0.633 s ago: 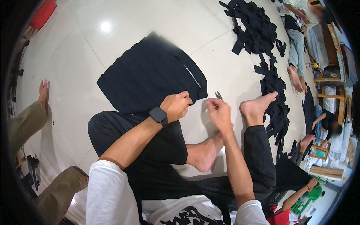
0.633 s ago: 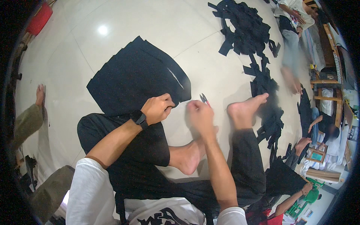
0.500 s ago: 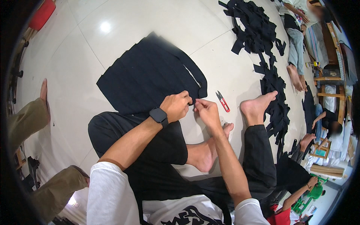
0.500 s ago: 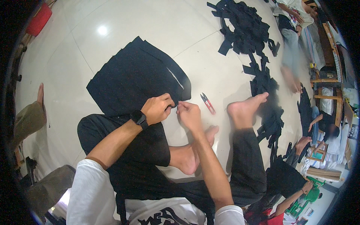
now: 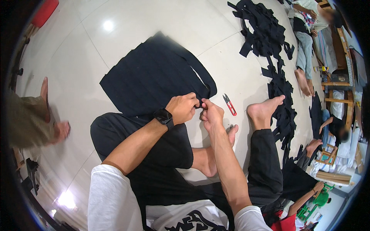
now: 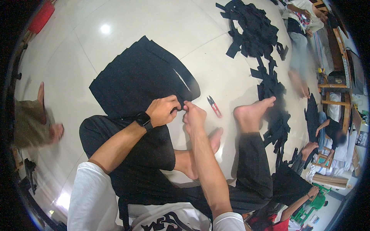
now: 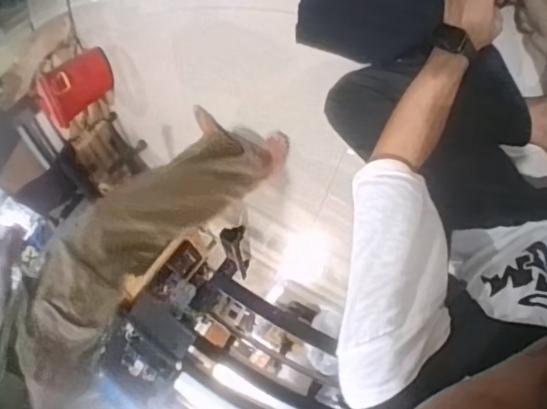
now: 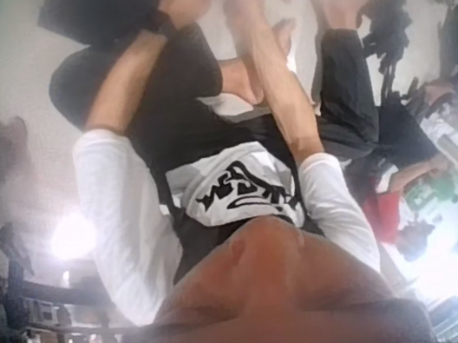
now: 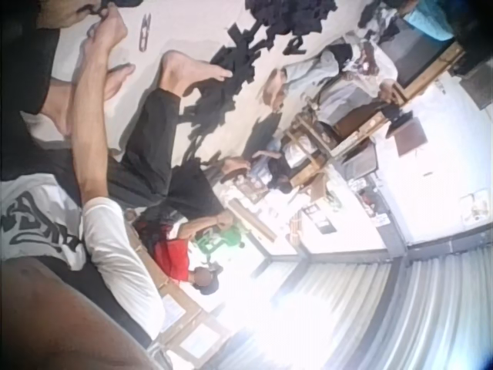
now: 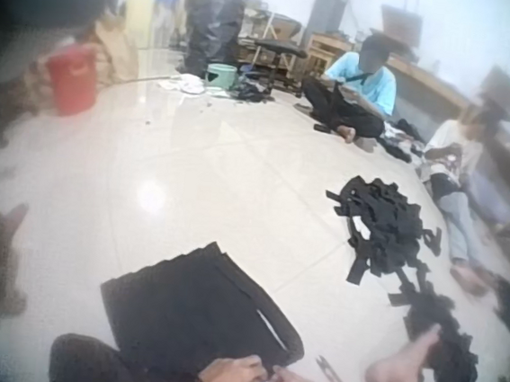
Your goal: The person sits on the floor and uses a red utility knife to cut strips from a large piece of black fabric. They repeatedly slice along the edge, remove the cut strips, and continue cutting until the fabric is reduced in size.
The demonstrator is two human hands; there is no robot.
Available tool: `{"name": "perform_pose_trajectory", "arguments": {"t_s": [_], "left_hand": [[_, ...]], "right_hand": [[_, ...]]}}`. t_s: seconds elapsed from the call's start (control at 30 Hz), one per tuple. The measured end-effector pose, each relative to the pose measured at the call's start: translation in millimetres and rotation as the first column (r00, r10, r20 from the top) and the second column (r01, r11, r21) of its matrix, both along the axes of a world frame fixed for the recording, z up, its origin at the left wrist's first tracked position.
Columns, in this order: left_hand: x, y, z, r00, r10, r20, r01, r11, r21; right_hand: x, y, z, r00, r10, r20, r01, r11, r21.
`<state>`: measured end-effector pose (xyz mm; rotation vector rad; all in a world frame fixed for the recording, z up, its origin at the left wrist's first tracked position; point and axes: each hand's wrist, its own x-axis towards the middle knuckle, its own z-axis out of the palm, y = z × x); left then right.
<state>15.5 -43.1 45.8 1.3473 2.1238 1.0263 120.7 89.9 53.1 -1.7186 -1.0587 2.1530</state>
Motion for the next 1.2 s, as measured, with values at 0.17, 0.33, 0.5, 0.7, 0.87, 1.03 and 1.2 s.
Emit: {"name": "perform_pose_trajectory", "arguments": {"t_s": [0.17, 0.33, 0.5, 0.7, 0.87, 1.03, 1.2], "left_hand": [[-7.5, 11.4, 0.9, 0.974, 0.078, -0.214, -0.075, 0.997, 0.024], [-12.5, 7.7, -13.9, 0.913, -0.026, -0.407, -0.081, 0.966, -0.245], [-9.5, 6.8, -24.2, 0.91, 0.023, -0.413, -0.11, 0.976, -0.188], [-8.6, 6.0, -21.8, 0.914, 0.001, -0.406, -0.101, 0.969, -0.224], [-7.8, 7.5, -20.0, 0.908, -0.019, -0.419, -0.102, 0.959, -0.265], [-8.2, 8.0, -17.6, 0.917, -0.006, -0.398, -0.104, 0.962, -0.253], [-8.9, 8.2, -14.6, 0.919, 0.002, -0.394, -0.121, 0.953, -0.277]], "right_hand": [[0.8, 1.0, -1.4, 1.0, -0.014, -0.002, 0.014, 0.999, 0.046], [4.1, 2.9, 0.5, 1.0, 0.013, 0.001, -0.014, 0.998, 0.063], [9.5, 2.7, -1.1, 0.998, 0.06, -0.029, -0.056, 0.992, 0.111], [17.0, 1.5, -0.1, 0.997, 0.056, -0.047, -0.05, 0.992, 0.117], [22.7, -3.4, 2.4, 0.994, 0.111, -0.018, -0.105, 0.971, 0.214], [22.4, -10.4, -2.2, 0.981, -0.028, -0.191, 0.046, 0.995, 0.091], [26.2, -11.9, -2.6, 0.939, -0.16, -0.305, 0.146, 0.987, -0.07]]}}
